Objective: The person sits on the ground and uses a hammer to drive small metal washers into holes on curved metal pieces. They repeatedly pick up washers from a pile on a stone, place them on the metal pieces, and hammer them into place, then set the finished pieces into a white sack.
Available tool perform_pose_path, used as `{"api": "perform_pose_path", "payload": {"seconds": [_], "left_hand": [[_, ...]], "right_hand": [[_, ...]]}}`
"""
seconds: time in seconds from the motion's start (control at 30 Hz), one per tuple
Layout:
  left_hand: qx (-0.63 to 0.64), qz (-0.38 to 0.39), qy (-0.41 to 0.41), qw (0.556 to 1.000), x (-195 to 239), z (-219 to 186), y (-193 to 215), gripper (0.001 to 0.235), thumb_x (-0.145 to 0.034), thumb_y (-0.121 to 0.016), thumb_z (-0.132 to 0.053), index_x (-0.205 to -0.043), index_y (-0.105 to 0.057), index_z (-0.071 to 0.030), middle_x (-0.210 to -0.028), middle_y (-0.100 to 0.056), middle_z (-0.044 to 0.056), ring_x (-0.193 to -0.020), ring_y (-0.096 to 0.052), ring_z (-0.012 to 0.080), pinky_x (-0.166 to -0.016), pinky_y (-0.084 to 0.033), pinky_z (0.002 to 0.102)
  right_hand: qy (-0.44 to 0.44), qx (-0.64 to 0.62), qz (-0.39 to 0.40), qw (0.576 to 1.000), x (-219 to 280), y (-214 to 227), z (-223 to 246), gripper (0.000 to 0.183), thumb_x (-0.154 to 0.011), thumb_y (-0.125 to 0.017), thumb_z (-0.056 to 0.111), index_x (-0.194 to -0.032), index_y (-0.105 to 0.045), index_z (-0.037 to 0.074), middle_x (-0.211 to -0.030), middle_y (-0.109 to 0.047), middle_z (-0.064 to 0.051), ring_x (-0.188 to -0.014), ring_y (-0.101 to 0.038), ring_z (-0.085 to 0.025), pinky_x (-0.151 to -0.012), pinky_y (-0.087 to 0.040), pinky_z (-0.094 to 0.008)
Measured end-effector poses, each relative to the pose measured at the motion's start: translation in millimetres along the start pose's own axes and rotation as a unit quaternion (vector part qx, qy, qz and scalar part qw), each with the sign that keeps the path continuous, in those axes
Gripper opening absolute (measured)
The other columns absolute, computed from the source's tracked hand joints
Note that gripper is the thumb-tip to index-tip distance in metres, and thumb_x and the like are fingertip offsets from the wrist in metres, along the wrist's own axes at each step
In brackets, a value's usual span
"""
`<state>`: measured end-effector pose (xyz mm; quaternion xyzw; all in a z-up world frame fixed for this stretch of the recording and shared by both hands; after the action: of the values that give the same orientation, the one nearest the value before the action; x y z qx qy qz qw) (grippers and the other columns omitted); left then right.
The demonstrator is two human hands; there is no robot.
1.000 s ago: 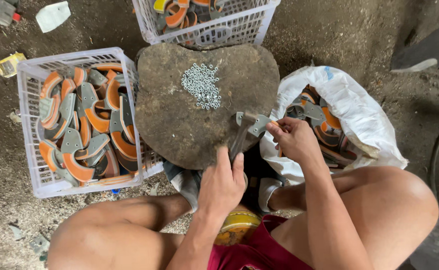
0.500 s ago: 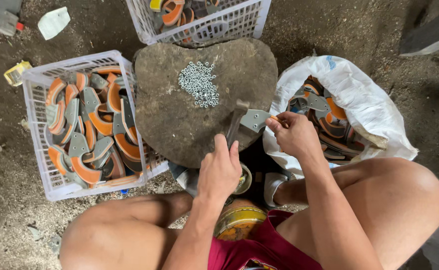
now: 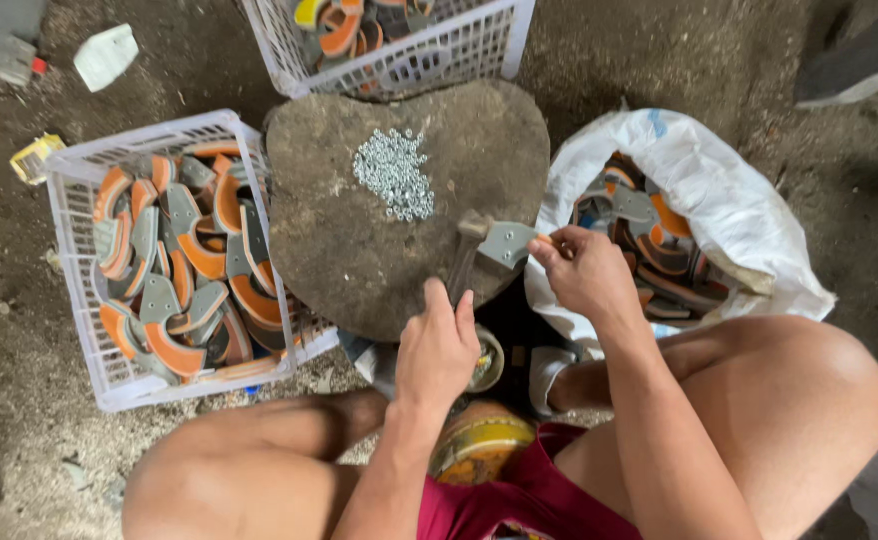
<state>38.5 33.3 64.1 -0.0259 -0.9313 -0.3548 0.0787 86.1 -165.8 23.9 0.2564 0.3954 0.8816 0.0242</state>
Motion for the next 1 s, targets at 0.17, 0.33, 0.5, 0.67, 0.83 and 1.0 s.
{"api": "perform_pose_path", "payload": {"seconds": [0.17,0.33,0.5,0.67,0.83,1.0], "left_hand": [[0.125,-0.062,-0.038,0.989,18,1,10,0.022,-0.105,-0.055,-0.022,-0.108,-0.050,-0.001,-0.070,-0.067,0.022,-0.067,-0.070,0.0452,-0.052,-0.052,0.051],[0.144,-0.145,-0.255,0.945,22,1,8,0.024,-0.108,-0.052,-0.023,-0.122,-0.052,-0.003,-0.089,-0.067,0.030,-0.071,-0.071,0.0427,-0.060,-0.058,0.048],[-0.007,-0.006,-0.015,1.000,4,10,-8,0.034,-0.104,-0.057,-0.028,-0.117,-0.051,0.003,-0.070,-0.067,0.028,-0.067,-0.065,0.0513,-0.056,-0.048,0.060],[0.133,0.011,0.073,0.988,37,21,-6,0.030,-0.104,-0.051,-0.032,-0.104,-0.050,-0.001,-0.069,-0.068,0.027,-0.069,-0.069,0.0484,-0.054,-0.049,0.059],[0.096,0.023,0.100,0.990,44,33,-8,0.032,-0.104,-0.050,-0.034,-0.107,-0.048,-0.002,-0.072,-0.068,0.029,-0.072,-0.067,0.0516,-0.056,-0.048,0.062],[0.068,0.051,0.125,0.988,44,43,-21,0.033,-0.103,-0.049,-0.035,-0.111,-0.047,-0.003,-0.073,-0.067,0.032,-0.074,-0.065,0.0550,-0.062,-0.049,0.065]], "right_hand": [[0.004,-0.003,-0.005,1.000,-1,-1,-2,0.044,-0.091,-0.072,0.043,-0.109,-0.076,0.003,-0.087,-0.076,-0.019,-0.080,-0.075,-0.033,-0.075,-0.056,-0.041],[-0.045,-0.014,0.029,0.998,0,-1,-1,0.043,-0.092,-0.070,0.043,-0.111,-0.075,0.004,-0.082,-0.076,-0.019,-0.070,-0.075,-0.034,-0.071,-0.056,-0.042],[0.011,-0.006,-0.009,1.000,1,2,5,0.043,-0.091,-0.074,0.042,-0.108,-0.076,0.002,-0.078,-0.075,-0.016,-0.066,-0.070,-0.024,-0.066,-0.053,-0.037],[-0.065,-0.055,0.082,0.993,1,1,-3,0.037,-0.097,-0.067,0.036,-0.109,-0.071,0.001,-0.069,-0.068,-0.012,-0.060,-0.064,-0.021,-0.059,-0.052,-0.038],[0.031,-0.068,0.196,0.978,8,38,7,0.024,-0.094,-0.064,0.021,-0.107,-0.067,0.002,-0.075,-0.067,-0.008,-0.057,-0.063,-0.017,-0.055,-0.053,-0.037],[0.066,-0.175,0.082,0.979,-29,69,75,0.035,-0.101,-0.060,0.025,-0.125,-0.068,0.001,-0.089,-0.072,-0.005,-0.078,-0.066,-0.015,-0.069,-0.053,-0.030]]}}
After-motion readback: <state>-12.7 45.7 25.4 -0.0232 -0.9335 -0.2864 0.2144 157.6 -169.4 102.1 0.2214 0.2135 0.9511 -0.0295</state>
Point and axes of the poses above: each hand's wrist, its own x-axis away from the middle knuckle, its own y-axis out of the back of the hand, z = x × y, the point moved 1 cm from there along -x, towards the middle knuckle
